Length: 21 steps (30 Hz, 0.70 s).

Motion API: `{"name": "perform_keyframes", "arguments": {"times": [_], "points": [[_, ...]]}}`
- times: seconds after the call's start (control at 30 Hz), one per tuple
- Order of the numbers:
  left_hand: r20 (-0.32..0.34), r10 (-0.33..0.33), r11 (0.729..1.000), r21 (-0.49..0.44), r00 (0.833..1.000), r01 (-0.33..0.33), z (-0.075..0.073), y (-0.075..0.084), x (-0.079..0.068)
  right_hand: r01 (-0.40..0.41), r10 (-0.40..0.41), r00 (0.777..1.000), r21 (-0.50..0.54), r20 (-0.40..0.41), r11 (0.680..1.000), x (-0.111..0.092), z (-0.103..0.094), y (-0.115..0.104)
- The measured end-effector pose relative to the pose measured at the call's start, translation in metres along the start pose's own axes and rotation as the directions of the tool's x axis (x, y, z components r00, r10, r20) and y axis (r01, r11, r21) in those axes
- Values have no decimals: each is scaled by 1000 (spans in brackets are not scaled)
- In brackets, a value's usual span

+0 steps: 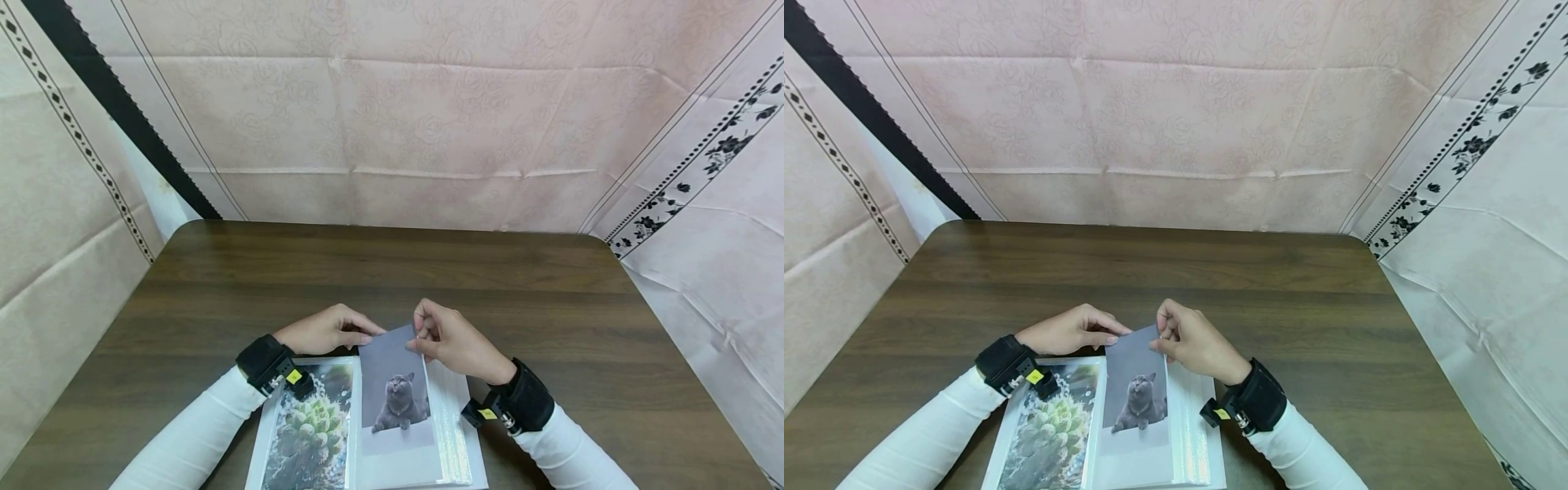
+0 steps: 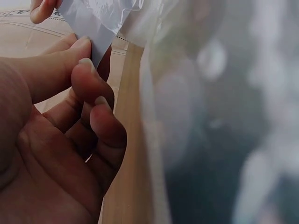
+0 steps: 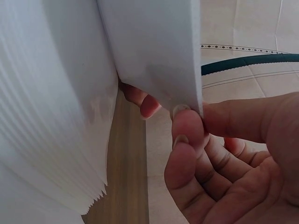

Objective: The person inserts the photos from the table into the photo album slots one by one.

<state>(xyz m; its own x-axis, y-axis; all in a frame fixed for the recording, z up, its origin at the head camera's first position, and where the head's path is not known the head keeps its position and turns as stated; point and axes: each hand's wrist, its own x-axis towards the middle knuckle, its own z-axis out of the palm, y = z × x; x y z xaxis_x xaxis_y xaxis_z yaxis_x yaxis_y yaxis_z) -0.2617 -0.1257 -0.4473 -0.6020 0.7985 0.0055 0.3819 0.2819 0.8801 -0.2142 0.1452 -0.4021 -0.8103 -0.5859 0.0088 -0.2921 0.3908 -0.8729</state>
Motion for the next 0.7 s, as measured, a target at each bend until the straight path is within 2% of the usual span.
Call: {"name": "perform_keyframes", "arguments": {"times": [0.3, 0.7], "points": [[14, 14, 1000, 11, 1000, -14, 2, -3, 1, 30, -30, 1000, 0, 1, 1000, -1, 0, 0], [51, 12, 1000, -21, 999, -11, 5, -1, 0, 19, -19, 1000, -3, 6, 1000, 0, 0, 0]]}}
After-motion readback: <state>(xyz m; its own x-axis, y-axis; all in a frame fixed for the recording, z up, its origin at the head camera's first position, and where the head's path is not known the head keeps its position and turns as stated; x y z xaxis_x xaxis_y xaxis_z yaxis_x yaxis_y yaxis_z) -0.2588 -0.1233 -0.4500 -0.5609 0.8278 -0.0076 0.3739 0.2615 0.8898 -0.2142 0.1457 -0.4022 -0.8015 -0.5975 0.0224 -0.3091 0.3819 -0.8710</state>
